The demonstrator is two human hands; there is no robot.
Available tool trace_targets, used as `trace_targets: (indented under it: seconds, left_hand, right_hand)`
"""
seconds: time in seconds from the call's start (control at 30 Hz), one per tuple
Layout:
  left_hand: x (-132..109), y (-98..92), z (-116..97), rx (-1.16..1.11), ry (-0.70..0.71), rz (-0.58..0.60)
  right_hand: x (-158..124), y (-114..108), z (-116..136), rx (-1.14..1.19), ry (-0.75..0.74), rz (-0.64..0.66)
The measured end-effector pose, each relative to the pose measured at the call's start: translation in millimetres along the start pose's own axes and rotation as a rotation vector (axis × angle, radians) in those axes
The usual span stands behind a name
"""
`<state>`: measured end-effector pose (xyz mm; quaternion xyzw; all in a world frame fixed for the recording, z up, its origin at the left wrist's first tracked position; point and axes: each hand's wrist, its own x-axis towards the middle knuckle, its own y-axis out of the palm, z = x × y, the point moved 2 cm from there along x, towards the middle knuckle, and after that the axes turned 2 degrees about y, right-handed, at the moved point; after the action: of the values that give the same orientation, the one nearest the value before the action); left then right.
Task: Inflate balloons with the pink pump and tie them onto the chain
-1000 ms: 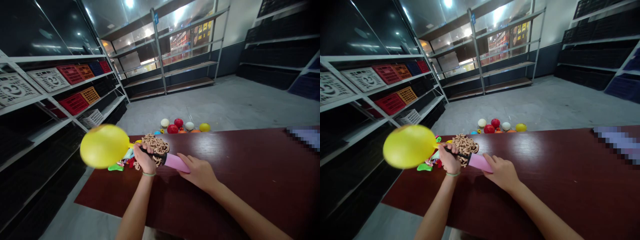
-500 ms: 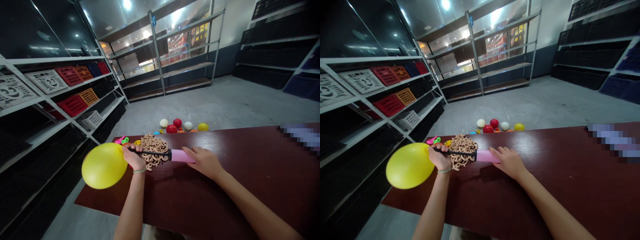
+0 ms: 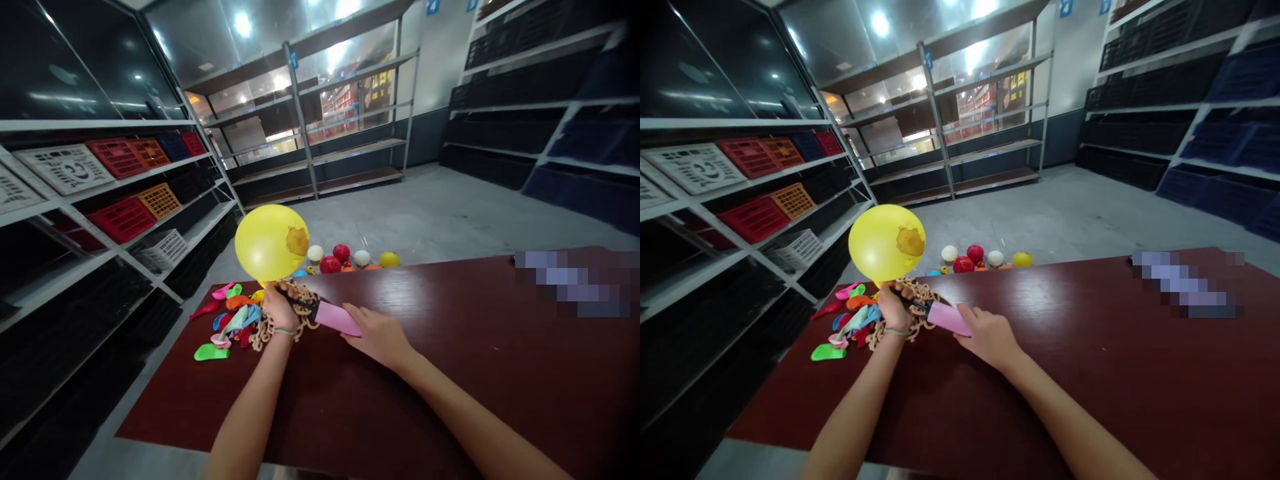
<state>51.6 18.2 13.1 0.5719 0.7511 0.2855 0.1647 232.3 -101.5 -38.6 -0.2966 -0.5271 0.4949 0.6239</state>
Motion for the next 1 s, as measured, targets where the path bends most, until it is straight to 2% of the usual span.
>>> trace_targets:
  seconds: [0.13,0.23,0.33,0.47,0.57,0.67,0.87,0.93,1.0]
  left_hand:
    - [39,-18.0,-19,-0.051,0.028,-0.112]
    - [43,-20.2,-36,-0.098,0.110,-0.136]
    - [20,-4.4,-33,-0.124,0.124,-0.096]
    - [-24,22.8,0,-0.057,0.033,0.094]
    - [-36,25.3,15,-0.032,0.041,0.111]
    - [-15,18.5,4,0.017,0.034,0.088]
    - [58,15.6,-61,0.083,0.113,-0.029]
    - [64,19.3,-68,0.076,0.134,-0.047]
    - [57,23.4,-60,0.063,0.137,-0.063]
  right_hand:
    - [6,-4,-13,-0.061,-0.022,-0.005]
    - [9,-2,-8,-0.051,-0.037,-0.025]
    - [7,3,2,0.018,-0.018,-0.074]
    - [1,6,7,0.130,0.048,-0.146]
    - [0,5,5,0.147,0.052,-0.137]
    - [1,6,5,0.112,0.050,-0.115]
    - [3,9,9,0.143,0.052,-0.173]
    - [4,8,9,0.166,0.046,-0.198]
    - [3,7,9,0.177,0.053,-0.214]
